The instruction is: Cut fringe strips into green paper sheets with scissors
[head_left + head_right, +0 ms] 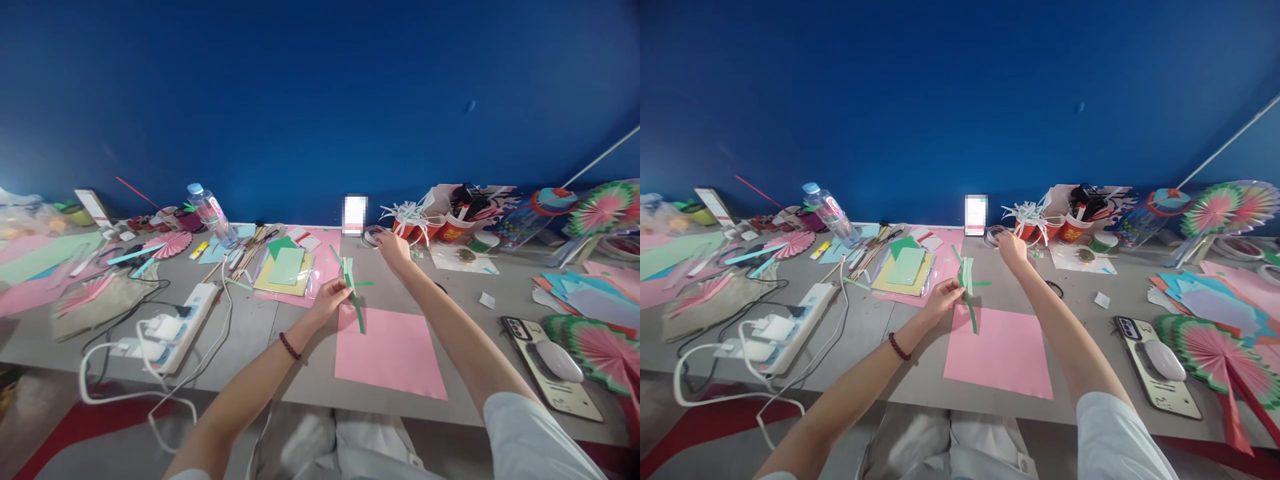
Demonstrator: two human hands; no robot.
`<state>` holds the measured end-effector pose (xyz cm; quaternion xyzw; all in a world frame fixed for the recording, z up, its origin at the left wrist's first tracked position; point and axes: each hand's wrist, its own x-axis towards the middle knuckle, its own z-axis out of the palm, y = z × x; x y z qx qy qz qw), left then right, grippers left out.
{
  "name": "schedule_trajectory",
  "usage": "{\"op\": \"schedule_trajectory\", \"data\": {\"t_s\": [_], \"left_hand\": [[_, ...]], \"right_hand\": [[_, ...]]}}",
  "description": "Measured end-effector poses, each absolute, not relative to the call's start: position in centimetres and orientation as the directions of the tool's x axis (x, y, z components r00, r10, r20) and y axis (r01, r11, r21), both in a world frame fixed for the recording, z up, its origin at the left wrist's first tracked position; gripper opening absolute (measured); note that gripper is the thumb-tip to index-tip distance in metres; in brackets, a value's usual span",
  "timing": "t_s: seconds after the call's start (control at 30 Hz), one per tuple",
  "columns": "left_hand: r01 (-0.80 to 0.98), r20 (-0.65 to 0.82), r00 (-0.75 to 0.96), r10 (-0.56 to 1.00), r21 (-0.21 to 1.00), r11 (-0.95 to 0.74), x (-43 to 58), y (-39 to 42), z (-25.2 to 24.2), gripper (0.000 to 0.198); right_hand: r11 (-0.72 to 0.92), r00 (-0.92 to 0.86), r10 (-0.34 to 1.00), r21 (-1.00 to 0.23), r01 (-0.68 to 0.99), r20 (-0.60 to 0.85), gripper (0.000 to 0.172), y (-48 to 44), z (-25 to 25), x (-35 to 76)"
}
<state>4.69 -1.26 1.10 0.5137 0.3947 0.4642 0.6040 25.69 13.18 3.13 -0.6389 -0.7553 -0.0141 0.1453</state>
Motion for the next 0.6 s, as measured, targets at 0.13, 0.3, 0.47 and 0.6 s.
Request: {"op": "schedule_trajectory", "data": {"t_s": [0.13,0.3,0.47,0.6], "left_hand": [[0.038,0.192,0.214,0.958,0.978,-0.205,4.5,-1.6,1.2,0.023],[0.340,0.599,0.137,0.789,0.719,-0.605,4.2,-2.0,1.5,0.008],[0.421,0.752,0.185,0.633,0.521,-0.743,4.1,-2.7,2.8,0.002],[0.398,0.780,0.209,0.590,0.483,-0.780,4.3,-4.5,4.9,0.002]], "right_hand": [[0.250,-0.184,0.916,-0.150,0.956,0.356,0.030,11.8,3.2,25.7],[0.411,-0.296,0.814,-0.136,0.901,0.500,0.030,6.2,4.3,24.8],[0.540,-0.296,0.752,-0.294,0.788,0.588,0.025,-0.7,5.2,23.3],[0.558,-0.194,0.760,-0.471,0.683,0.620,0.020,-4.5,6.3,21.7]]}}
